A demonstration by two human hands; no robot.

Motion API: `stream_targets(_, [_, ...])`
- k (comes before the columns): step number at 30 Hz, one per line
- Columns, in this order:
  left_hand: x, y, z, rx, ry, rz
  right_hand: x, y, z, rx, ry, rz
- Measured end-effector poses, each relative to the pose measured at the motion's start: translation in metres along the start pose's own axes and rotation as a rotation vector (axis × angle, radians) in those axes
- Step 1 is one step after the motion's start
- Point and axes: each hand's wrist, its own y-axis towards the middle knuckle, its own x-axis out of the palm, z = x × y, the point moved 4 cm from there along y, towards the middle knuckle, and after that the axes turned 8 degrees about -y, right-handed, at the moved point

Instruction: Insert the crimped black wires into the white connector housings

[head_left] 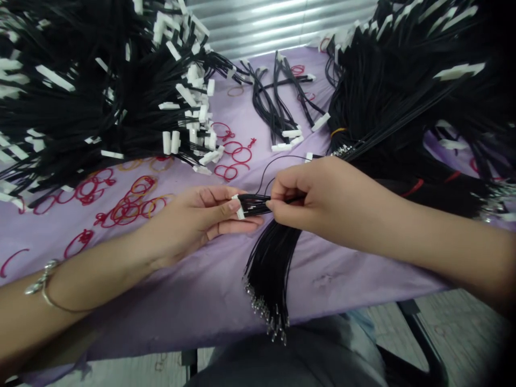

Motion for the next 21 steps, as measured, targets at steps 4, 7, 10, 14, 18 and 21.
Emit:
stream_targets(4, [0.0018, -0.0012, 0.0005, -0.025, 0.001, 0.032, -0.0001, 0.0005, 0.0002, -0.005, -0.023, -0.016])
stream_targets(7, [0.003, -0.001, 0.0007, -0.016, 0.002, 0.016, 0.0006, 0.0015, 0.0001, -0.016, -0.011, -0.007])
stream_targets(10, [0.0024, 0.0001, 0.0003, -0.005, 0.018, 0.008, 0.0037, 0.0021, -0.0005, -0.021, -0.011, -0.017])
stream_targets(14, [0.0027, 0.0008, -0.0003, 0.008, 0.034, -0.036, 0.0065, 0.0022, -0.0012, -0.035, 0.002, -0.017])
stream_targets(18, [0.003, 0.0007, -0.0008, 0.014, 0.05, -0.04, 0.0065, 0.0032, -0.0017, -0.077, 0.009, 0.028])
stream_targets(21, [0.0034, 0.0008, -0.0012, 0.008, 0.061, -0.022, 0.0067, 0.0039, -0.0013, -0.083, 0.001, 0.038])
